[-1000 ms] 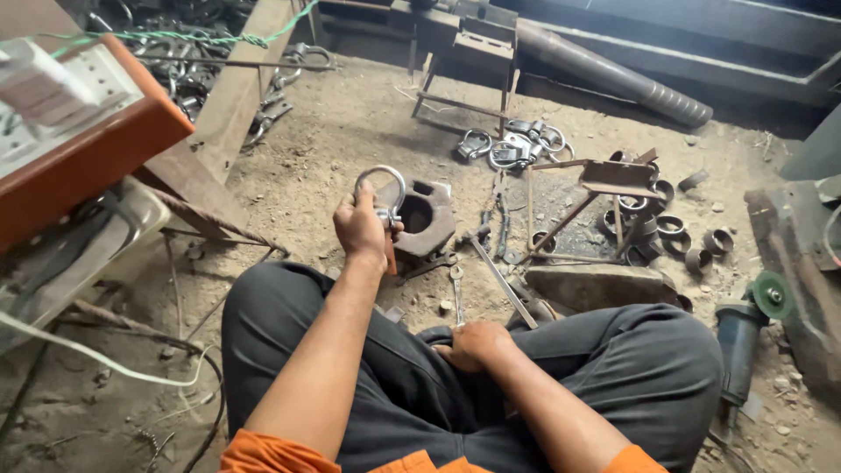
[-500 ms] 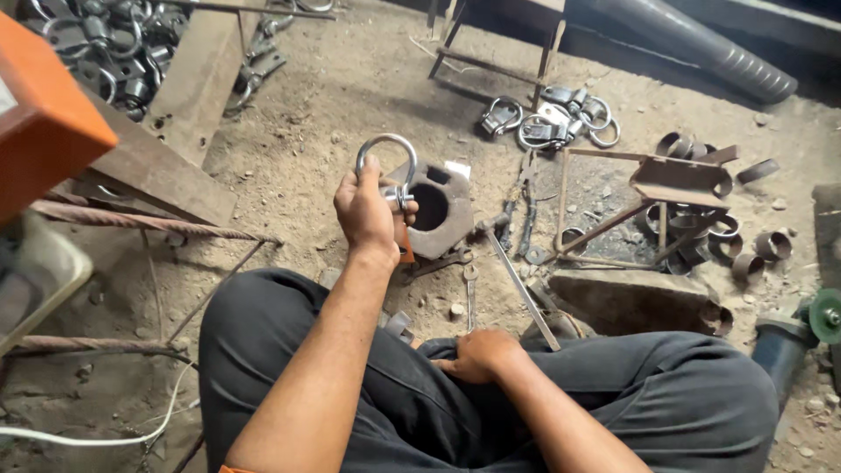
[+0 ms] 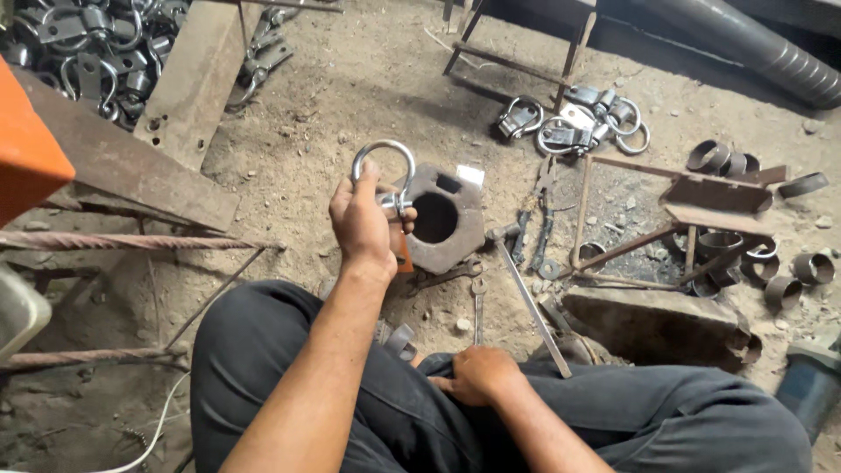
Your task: The person sits on the floor and uses a hammer and metal rod to shape and assemble metal rings and cylindrical parts. They repeatedly strike the parts on a metal block, adjust their position, and inspect the assembly.
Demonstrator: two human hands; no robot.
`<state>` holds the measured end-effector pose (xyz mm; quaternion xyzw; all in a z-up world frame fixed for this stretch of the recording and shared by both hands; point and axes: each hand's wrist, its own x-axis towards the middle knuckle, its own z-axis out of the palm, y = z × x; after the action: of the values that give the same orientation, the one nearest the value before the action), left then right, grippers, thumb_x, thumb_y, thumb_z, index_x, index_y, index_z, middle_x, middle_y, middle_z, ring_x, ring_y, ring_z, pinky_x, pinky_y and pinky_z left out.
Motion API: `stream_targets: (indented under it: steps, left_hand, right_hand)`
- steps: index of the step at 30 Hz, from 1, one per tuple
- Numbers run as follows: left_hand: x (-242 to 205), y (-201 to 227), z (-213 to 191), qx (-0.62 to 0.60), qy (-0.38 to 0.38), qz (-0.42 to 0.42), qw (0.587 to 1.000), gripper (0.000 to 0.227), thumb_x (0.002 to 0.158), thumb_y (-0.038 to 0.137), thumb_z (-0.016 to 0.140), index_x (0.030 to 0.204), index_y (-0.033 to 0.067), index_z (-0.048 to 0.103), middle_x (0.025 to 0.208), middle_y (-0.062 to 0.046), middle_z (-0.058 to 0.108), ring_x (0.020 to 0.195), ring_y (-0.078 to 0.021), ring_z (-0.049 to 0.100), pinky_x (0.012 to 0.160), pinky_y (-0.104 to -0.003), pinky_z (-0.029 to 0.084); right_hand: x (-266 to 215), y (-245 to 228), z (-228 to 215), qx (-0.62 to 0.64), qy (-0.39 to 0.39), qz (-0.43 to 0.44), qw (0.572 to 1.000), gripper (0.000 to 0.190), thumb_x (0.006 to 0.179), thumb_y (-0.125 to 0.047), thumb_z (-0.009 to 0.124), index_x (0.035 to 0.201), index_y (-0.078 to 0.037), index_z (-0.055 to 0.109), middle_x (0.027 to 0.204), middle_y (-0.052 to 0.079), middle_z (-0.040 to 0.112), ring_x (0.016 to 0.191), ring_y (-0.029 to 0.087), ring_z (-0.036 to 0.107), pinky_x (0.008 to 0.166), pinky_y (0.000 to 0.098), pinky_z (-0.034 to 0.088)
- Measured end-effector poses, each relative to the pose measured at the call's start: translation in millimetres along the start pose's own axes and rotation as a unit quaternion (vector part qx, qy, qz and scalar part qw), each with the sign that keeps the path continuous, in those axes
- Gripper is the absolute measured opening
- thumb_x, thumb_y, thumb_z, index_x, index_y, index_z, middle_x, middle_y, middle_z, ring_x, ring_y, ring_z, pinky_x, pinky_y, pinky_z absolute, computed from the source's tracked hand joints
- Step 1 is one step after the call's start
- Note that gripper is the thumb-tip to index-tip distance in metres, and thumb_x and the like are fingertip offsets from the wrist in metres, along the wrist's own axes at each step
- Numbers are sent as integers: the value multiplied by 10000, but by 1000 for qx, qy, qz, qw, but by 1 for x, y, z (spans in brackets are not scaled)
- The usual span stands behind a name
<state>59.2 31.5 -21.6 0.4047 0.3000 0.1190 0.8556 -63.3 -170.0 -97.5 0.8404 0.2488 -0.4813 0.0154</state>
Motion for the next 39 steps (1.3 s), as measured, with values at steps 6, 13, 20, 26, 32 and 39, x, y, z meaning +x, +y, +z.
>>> stream_targets:
  steps: [6,13,20,26,32,39]
  left_hand:
    - [6,5,1,-11,12,-1,1000,302,1008,337,594,889,70,519,688,-74,601,435,-185,602,359,-322,466]
    - [0,7,5,18,16,-9,1000,287,1017,330,568,899,73,524,708,-88,625,451,-173,606,369,-309,477]
    - [5,3,1,11,10,-19,1000,301,1012,326,587,907,50,530,710,-93,612,454,-188,606,381,-325,477]
    - [8,-3,0,19,5,-30,999,303,1006,327,593,915,42,542,720,-90,605,463,-194,607,395,-331,483]
    - [6,-4,2,28,7,-42,999,296,1001,322,600,936,42,529,739,-97,614,474,-199,611,398,-337,485]
    - [-2,3,6,52,7,-37,998,268,1007,309,580,976,44,545,761,-90,622,492,-181,616,405,-325,496]
  right_hand:
    - [7,3,4,21,26,-26,999,776,907,-736,534,1031,0,748,1117,200,722,1076,390,678,927,502,543]
    - [7,-2,-6,53,57,-35,996,701,898,-665,616,1101,-1,709,1122,208,701,1092,382,661,927,492,537]
    - [-2,-14,-40,215,213,-18,953,578,820,-546,704,1219,-129,667,1032,180,735,1010,375,688,862,494,548]
    - [25,28,-32,264,310,117,906,909,849,-483,735,1586,-206,281,1109,251,698,1026,434,678,892,515,542]
    - [28,36,-32,302,249,178,903,1028,861,-462,705,1655,-329,65,1072,292,726,1054,456,689,963,510,526]
    - [47,45,-24,315,294,172,886,934,836,-425,722,1596,-331,186,1035,262,713,1024,461,679,915,525,529]
